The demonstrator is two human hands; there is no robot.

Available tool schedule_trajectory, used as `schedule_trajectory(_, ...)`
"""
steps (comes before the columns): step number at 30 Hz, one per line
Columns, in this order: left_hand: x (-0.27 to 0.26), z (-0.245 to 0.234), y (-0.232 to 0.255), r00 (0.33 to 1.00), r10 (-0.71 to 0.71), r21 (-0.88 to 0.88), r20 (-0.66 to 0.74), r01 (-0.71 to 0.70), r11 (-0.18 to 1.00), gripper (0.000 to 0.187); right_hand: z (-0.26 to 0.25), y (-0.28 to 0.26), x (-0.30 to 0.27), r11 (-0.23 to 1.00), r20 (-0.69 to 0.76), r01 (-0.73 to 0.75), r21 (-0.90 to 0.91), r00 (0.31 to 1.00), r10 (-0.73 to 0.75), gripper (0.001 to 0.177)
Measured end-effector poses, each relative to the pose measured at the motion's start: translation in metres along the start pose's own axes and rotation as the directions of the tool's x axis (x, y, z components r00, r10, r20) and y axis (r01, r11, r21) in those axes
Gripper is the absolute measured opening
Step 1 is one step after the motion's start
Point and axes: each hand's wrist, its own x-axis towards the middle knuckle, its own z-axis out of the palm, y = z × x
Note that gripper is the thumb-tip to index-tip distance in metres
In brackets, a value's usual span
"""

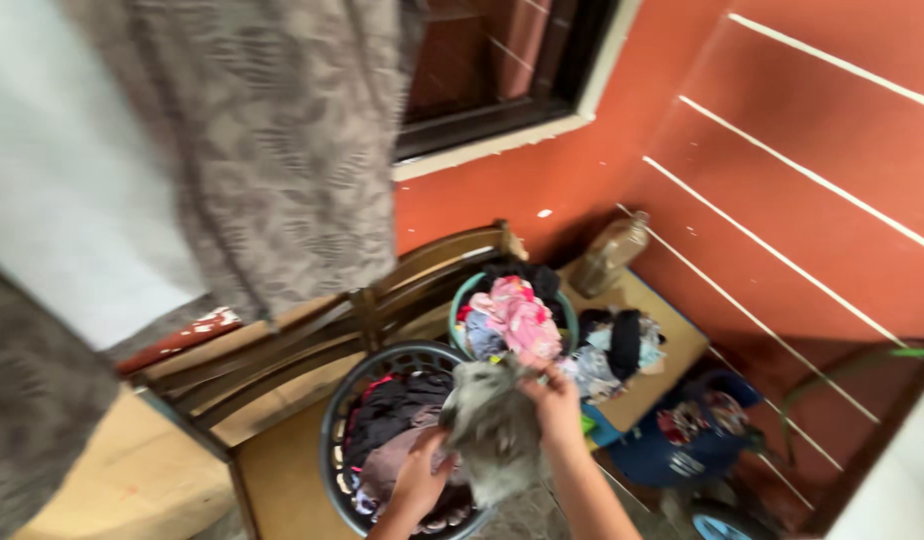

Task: The person takes various garments from a laundry basket, places them on hangers, and hangs them on a drying rack. The person handles items one at a time, including shirts and pants, and moves between the basket and the rack.

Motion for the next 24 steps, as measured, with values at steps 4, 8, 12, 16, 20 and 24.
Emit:
schedule_trajectory(4,0.012,0.020,0.021,0.997,-0.064,-0.028,-0.043,0.063,0.998,0.078,-0.040,-0.088,0.030,0.768,0.085,0.448,-0.458,0.882,-0.464,0.037)
schedule_trajectory(8,0.035,0.033,0.038,0.991,-0.075,0.031,-0.109,0.078,0.996,0.078,-0.072,-0.160,0.082,0.474,0.220,0.636,-0.610,0.710,-0.669,0.037)
schedule_trajectory(12,0.055,0.049,0.036,0.973,-0.132,0.150,-0.190,0.161,0.975,0.082,-0.130,-0.159,0.137,0.171,0.348,0.536,-0.827,0.726,-0.593,0.048)
schedule_trajectory(16,0.047,0.033,0.006,0.932,-0.217,0.201,-0.291,0.281,0.938,0.082,-0.162,-0.073,0.145,-0.029,0.466,0.506,-0.862,0.769,-0.437,0.060)
schedule_trajectory(20,0.016,0.007,-0.031,0.879,-0.356,0.332,-0.316,0.454,0.827,0.086,-0.111,0.048,0.080,0.280,0.044,-0.001,-0.960,0.987,0.153,0.052)
schedule_trajectory(24,-0.018,-0.012,-0.066,0.888,-0.355,0.367,-0.294,0.447,0.816,0.084,-0.054,0.143,0.020,0.284,0.426,0.359,-0.889,0.877,0.224,0.045)
